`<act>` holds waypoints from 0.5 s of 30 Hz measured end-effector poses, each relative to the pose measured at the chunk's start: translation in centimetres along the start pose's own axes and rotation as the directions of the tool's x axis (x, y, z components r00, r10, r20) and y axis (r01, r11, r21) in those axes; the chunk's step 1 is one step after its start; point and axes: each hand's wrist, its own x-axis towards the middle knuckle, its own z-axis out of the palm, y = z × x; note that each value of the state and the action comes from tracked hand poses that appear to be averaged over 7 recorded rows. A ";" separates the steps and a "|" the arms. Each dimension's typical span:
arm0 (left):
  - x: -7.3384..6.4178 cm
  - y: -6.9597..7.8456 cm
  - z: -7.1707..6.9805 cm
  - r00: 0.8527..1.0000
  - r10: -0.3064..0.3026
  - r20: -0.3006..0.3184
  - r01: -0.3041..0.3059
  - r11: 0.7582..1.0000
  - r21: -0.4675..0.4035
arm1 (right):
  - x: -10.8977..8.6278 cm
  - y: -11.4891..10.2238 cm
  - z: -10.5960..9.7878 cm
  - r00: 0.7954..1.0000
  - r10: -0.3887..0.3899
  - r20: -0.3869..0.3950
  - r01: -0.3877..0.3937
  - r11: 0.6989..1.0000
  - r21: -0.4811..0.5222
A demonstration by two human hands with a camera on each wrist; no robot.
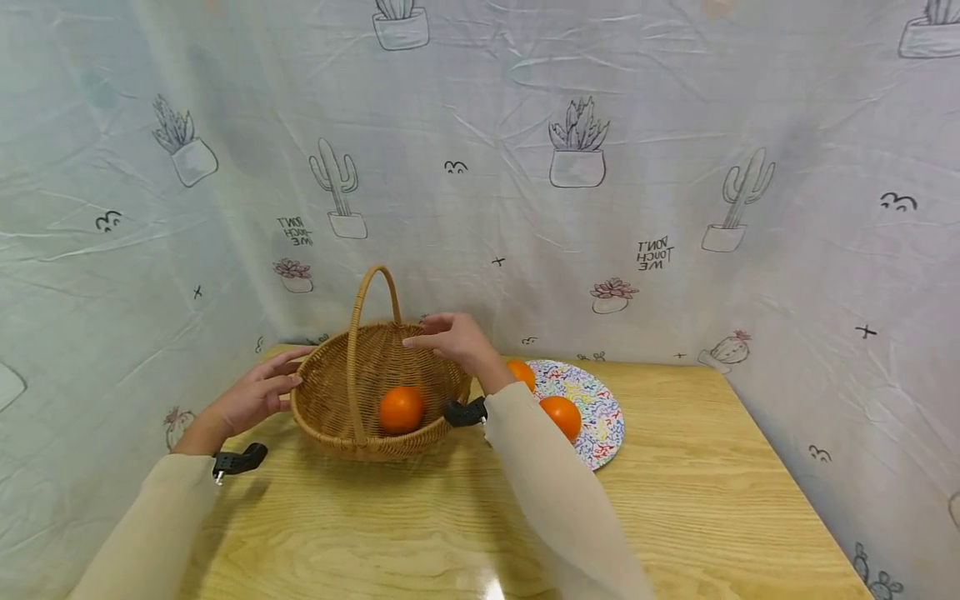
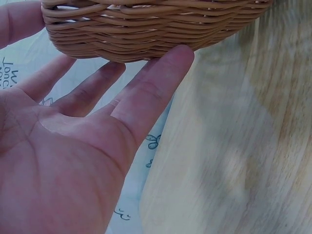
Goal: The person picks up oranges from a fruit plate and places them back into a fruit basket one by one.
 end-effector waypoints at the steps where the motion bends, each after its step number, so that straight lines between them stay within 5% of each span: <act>1: 0.0 0.0 0.0 1.000 0.001 -0.001 -0.001 1.000 0.001 | -0.2 -0.1 -0.1 1.000 -0.010 -0.003 0.010 1.000 0.006; 8: 0.1 -0.3 -0.2 1.000 0.000 -0.006 0.000 1.000 0.008 | -2.1 0.0 -0.9 0.998 -0.052 -0.027 0.054 0.995 0.086; 15: 0.4 -0.5 -0.3 1.000 0.012 0.002 -0.012 1.000 0.001 | -4.0 0.8 -2.0 0.985 -0.141 -0.096 0.141 0.990 -0.007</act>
